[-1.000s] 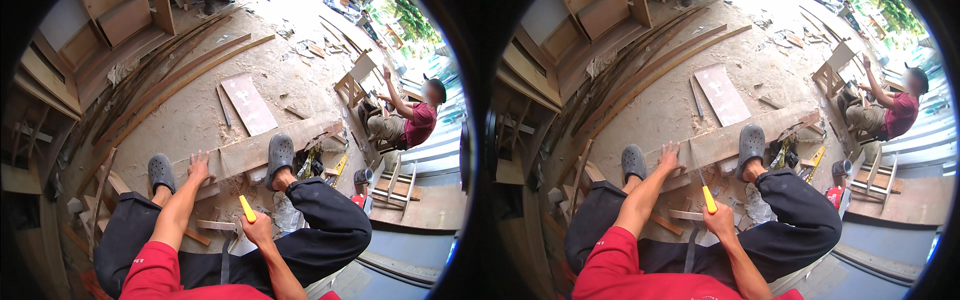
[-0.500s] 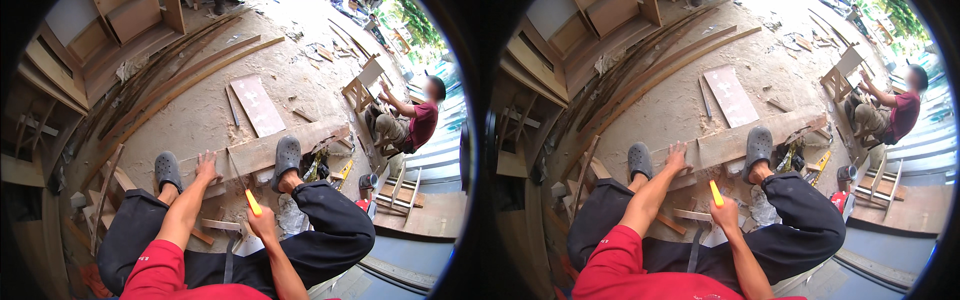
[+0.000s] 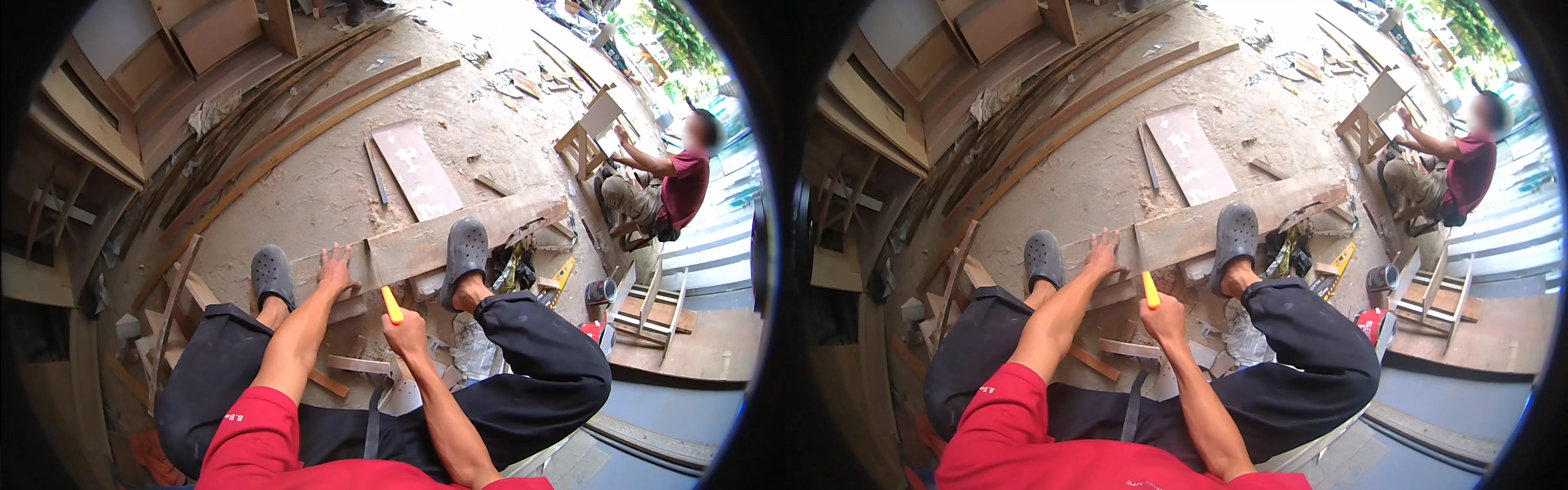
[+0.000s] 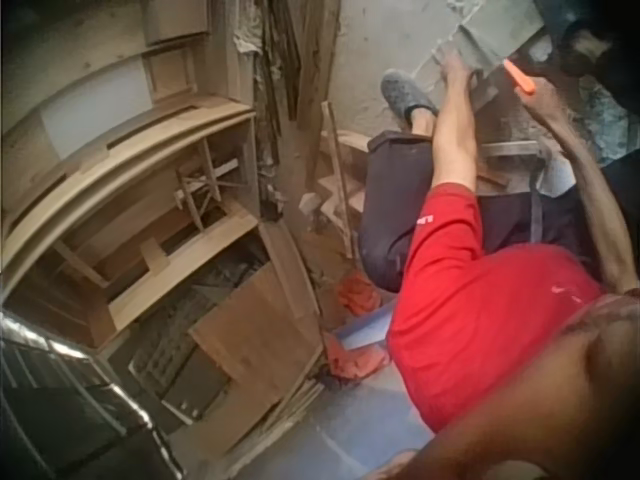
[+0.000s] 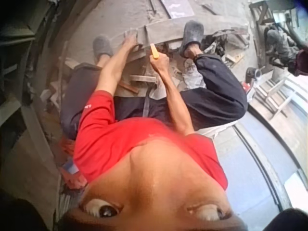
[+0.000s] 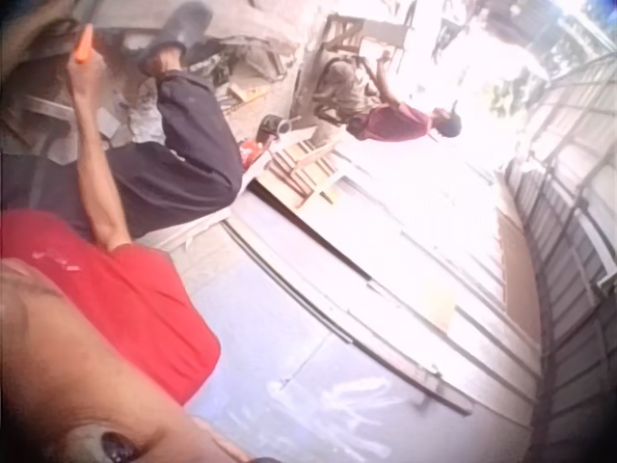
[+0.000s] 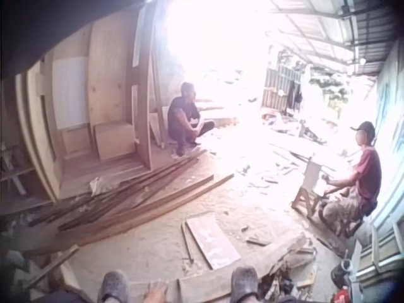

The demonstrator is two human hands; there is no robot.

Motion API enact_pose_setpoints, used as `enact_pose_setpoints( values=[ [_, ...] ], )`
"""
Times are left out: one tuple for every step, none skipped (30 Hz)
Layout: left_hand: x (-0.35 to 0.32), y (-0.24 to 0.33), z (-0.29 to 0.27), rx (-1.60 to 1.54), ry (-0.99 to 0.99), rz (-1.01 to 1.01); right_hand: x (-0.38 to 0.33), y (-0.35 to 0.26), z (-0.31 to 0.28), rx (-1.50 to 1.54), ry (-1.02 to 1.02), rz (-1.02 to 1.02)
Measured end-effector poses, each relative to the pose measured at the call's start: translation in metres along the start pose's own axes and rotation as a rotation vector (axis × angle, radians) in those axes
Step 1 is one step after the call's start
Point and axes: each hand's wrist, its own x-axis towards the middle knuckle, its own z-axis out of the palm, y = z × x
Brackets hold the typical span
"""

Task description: The person sits on the floor and uses a hand saw to cut a piece of wood that is secured between their feet. They maintain a steady sawing motion throughout the clip.

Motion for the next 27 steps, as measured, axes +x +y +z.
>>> enact_pose_setpoints(
  values=[
    [-0.001, -0.004, -0.002, -0.006, 0.005, 0.002, 0.003, -0.006, 0.004, 0.012, 0.0, 0.002],
    [-0.002, -0.006, -0.002, -0.011, 0.009, 0.006, 0.0, -0.003, 0.002, -0.024, 0.003, -0.023],
    [-0.004, -0.006, -0.002, -0.006, -0.009, 0.002, -0.008, 0.005, -0.003, -0.06, 0.005, -0.047],
    [-0.002, -0.003, -0.006, -0.001, -0.018, 0.004, -0.012, 0.011, -0.01, -0.094, 0.017, -0.078],
    [-0.005, -0.012, -0.005, 0.0, -0.033, -0.02, -0.032, -0.005, -0.028, -0.084, -0.056, -0.047],
    [-0.005, -0.013, -0.002, 0.002, -0.025, -0.016, -0.043, -0.001, -0.034, -0.065, -0.046, -0.033],
    [-0.003, -0.012, 0.0, 0.005, -0.01, -0.01, -0.05, 0.003, -0.038, -0.045, -0.032, -0.023],
    [0.0, -0.011, 0.001, 0.007, 0.004, -0.005, -0.052, 0.005, -0.04, -0.025, -0.019, -0.014],
    [0.003, -0.01, 0.003, 0.003, 0.001, -0.011, -0.037, 0.018, -0.028, -0.018, -0.034, 0.015],
    [0.006, -0.003, 0.005, 0.005, -0.007, -0.002, -0.024, 0.025, -0.016, -0.009, 0.001, 0.002],
    [0.006, -0.003, 0.008, 0.004, -0.013, -0.009, -0.012, 0.025, -0.004, 0.003, 0.023, -0.017],
    [0.008, -0.004, 0.008, 0.025, 0.002, 0.001, -0.005, 0.025, 0.004, 0.015, 0.044, -0.037],
    [0.009, -0.01, 0.007, 0.043, 0.014, 0.008, -0.006, 0.02, 0.007, 0.013, 0.043, -0.035],
    [0.01, -0.012, 0.008, 0.061, 0.026, 0.015, -0.008, 0.016, 0.009, 0.012, 0.041, -0.034],
    [0.008, -0.013, 0.012, 0.042, 0.006, 0.01, -0.011, 0.012, 0.007, 0.01, 0.039, -0.034],
    [0.002, -0.008, 0.008, 0.027, -0.015, 0.005, -0.018, 0.01, -0.002, 0.004, 0.033, -0.029],
    [0.0, -0.003, 0.001, 0.013, -0.028, 0.001, -0.029, 0.007, -0.019, 0.002, 0.03, -0.031],
    [-0.003, -0.007, -0.001, 0.002, -0.009, 0.004, -0.042, 0.005, -0.029, 0.003, 0.006, -0.03],
    [-0.006, -0.011, 0.001, -0.011, -0.001, 0.003, -0.055, 0.006, -0.035, 0.014, 0.005, -0.012],
    [-0.003, -0.009, 0.002, -0.03, 0.016, 0.014, -0.061, 0.009, -0.041, 0.019, 0.018, 0.001],
    [-0.003, -0.009, 0.003, -0.036, 0.027, 0.014, -0.055, 0.016, -0.037, 0.033, 0.018, 0.02],
    [-0.001, -0.007, 0.003, -0.032, 0.022, 0.017, -0.043, 0.022, -0.029, 0.051, 0.025, 0.007],
    [0.001, -0.006, 0.004, -0.031, 0.017, 0.014, -0.032, 0.023, -0.021, 0.063, 0.015, 0.029],
    [0.002, -0.006, 0.003, -0.031, 0.012, 0.012, -0.024, 0.022, -0.015, 0.076, 0.005, 0.051],
    [0.006, -0.008, 0.0, -0.035, 0.02, 0.011, -0.021, 0.022, -0.009, 0.047, 0.018, 0.003],
    [0.006, -0.01, 0.001, -0.041, 0.019, 0.01, -0.025, 0.025, -0.004, 0.016, 0.028, -0.038],
    [0.003, -0.011, 0.003, -0.046, 0.018, 0.009, -0.027, 0.028, -0.003, -0.014, 0.037, -0.079]
  ],
)
